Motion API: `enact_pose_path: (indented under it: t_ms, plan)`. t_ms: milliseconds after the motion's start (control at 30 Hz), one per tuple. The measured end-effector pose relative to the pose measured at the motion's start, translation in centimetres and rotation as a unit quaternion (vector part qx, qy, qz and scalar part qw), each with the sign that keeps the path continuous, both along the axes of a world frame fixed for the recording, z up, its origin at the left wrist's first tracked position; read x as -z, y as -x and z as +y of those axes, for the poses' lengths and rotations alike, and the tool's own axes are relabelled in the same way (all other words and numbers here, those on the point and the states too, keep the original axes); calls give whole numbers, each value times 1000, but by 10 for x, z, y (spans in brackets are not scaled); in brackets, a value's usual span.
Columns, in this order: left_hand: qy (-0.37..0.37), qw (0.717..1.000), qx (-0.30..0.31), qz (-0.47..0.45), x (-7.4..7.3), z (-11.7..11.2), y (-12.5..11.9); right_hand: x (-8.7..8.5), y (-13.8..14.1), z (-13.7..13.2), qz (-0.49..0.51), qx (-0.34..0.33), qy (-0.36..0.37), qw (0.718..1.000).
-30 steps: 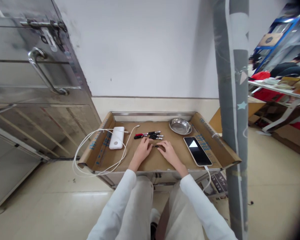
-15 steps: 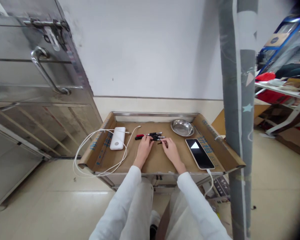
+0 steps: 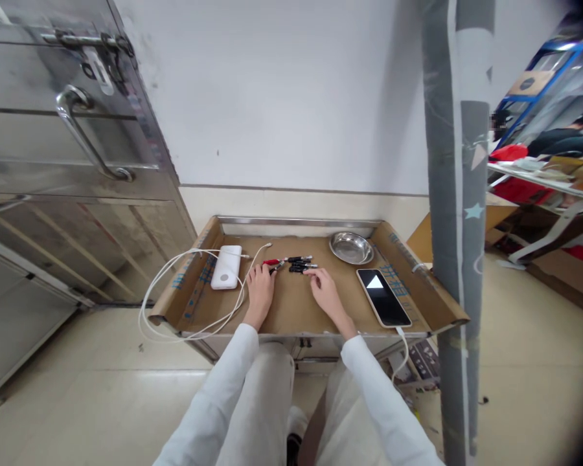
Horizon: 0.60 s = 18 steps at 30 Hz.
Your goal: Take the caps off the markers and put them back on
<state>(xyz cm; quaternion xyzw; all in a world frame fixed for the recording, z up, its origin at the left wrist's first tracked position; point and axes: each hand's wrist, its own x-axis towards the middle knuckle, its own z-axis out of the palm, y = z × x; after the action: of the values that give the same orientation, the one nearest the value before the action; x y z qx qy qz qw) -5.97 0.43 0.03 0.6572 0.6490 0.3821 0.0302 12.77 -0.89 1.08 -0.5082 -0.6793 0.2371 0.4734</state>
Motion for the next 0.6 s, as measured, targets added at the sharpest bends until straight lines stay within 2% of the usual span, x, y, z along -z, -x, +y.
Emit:
enact_pose_path:
  t_ms: [67, 133, 233, 333, 433, 500, 600]
  plan:
    - [2, 996, 47, -74, -1, -4, 2, -4, 15, 3, 84, 16, 18, 996]
    - [4, 979, 136, -150, -6, -8, 2, -9, 28, 8, 182, 20, 71, 981]
    - [0, 957, 217, -194, -23, -11, -5, -15, 33, 15, 310, -48, 171, 934]
    - [-1, 945, 225, -239, -43, -9, -19, -16, 21, 11, 431, -88, 233, 867]
    - [5, 929, 230, -289, -58, -5, -31, -16, 5, 2, 498, -100, 290, 811]
    - [13, 918, 233, -320, -64, -3, -34, -16, -1, -2, 504, -119, 307, 799]
    - [12, 898, 221, -380, -64, 0, -28, -16, -5, -4, 498, -133, 311, 799]
